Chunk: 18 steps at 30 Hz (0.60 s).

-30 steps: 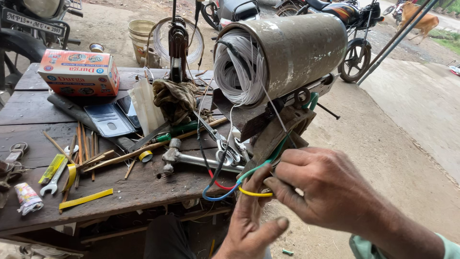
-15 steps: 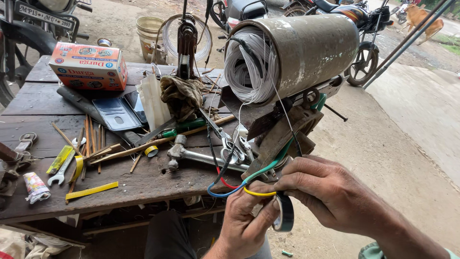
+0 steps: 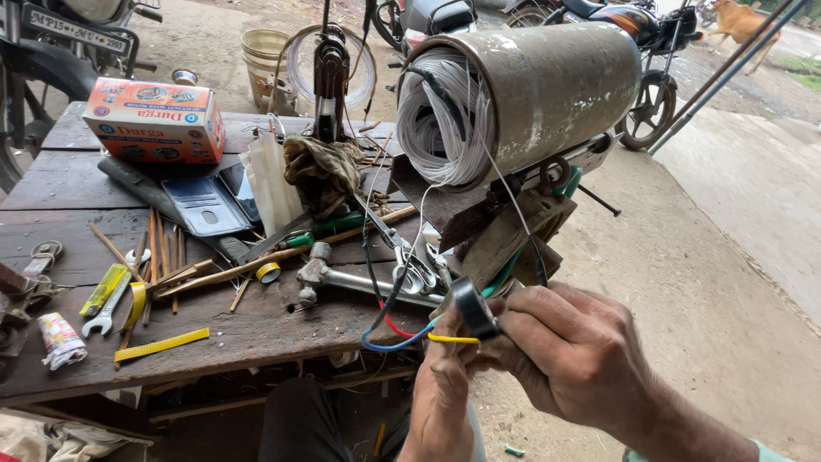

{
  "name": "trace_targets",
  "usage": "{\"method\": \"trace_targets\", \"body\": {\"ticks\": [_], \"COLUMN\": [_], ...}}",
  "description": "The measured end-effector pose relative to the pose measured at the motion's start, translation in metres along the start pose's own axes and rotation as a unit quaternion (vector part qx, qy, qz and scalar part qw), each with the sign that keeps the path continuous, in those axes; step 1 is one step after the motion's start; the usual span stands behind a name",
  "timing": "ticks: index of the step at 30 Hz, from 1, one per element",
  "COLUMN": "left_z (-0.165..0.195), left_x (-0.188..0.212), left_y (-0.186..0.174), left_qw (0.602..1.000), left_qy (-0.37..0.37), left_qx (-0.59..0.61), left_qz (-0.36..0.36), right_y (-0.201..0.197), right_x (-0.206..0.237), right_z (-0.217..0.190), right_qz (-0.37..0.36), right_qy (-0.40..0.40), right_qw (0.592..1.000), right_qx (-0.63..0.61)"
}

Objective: The person wraps black electrical tape around a bundle of colored wires, rotating the taped section and pulling tape to cover the joints. They continue taping successive spots along the wire bundle while seated at a workbench.

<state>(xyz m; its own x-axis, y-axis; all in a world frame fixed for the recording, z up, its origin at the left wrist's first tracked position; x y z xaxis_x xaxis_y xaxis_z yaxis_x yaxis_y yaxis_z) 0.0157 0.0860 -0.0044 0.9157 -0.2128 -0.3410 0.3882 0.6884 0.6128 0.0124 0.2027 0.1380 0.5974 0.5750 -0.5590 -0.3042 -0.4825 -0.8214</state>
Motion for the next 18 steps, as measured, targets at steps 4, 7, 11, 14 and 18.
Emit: {"method": "trace_targets", "body": {"ticks": [4,7,11,14,18], "left_z": [0.014,0.011,-0.002,-0.007,-0.002], "left_x": [-0.004,0.0,0.017,0.026,0.034], "left_y": [0.009,0.007,0.003,-0.01,-0.024], "left_qw": [0.986,0.978,0.957,0.942,0.951], "left_qy": [0.07,0.034,0.007,-0.06,-0.016], "left_qx": [-0.146,-0.205,-0.291,-0.329,-0.308], "left_qz": [-0.051,-0.014,0.008,0.011,0.005], "right_y": [-0.006,-0.008,-0.003,0.0,0.02], "right_x": [-0.002,-0.001,0.009,0.02,0.042], "right_z": [-0.007,-0.007,0.001,0.01,0.014], "right_qz": [-0.017,-0.014,-0.013,0.0,0.154], "right_qy": [0.071,0.094,0.098,0.045,0.088], "right_qw": [0.997,0.995,0.993,0.989,0.961], "right_qx": [0.022,0.009,-0.07,-0.137,-0.213]}}
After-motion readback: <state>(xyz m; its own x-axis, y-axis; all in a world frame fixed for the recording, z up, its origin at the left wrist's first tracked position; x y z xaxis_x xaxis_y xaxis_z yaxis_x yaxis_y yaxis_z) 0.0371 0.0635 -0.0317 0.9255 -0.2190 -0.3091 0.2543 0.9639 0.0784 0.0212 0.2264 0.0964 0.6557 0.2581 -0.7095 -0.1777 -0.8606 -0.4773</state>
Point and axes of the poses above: each hand's wrist, its own x-axis away from the middle knuckle, its own y-axis out of the palm, z = x × y, the point moved 1 cm from there along -x, towards the middle knuckle, and after that the axes turned 11 degrees about -x, right-handed, at the moved point
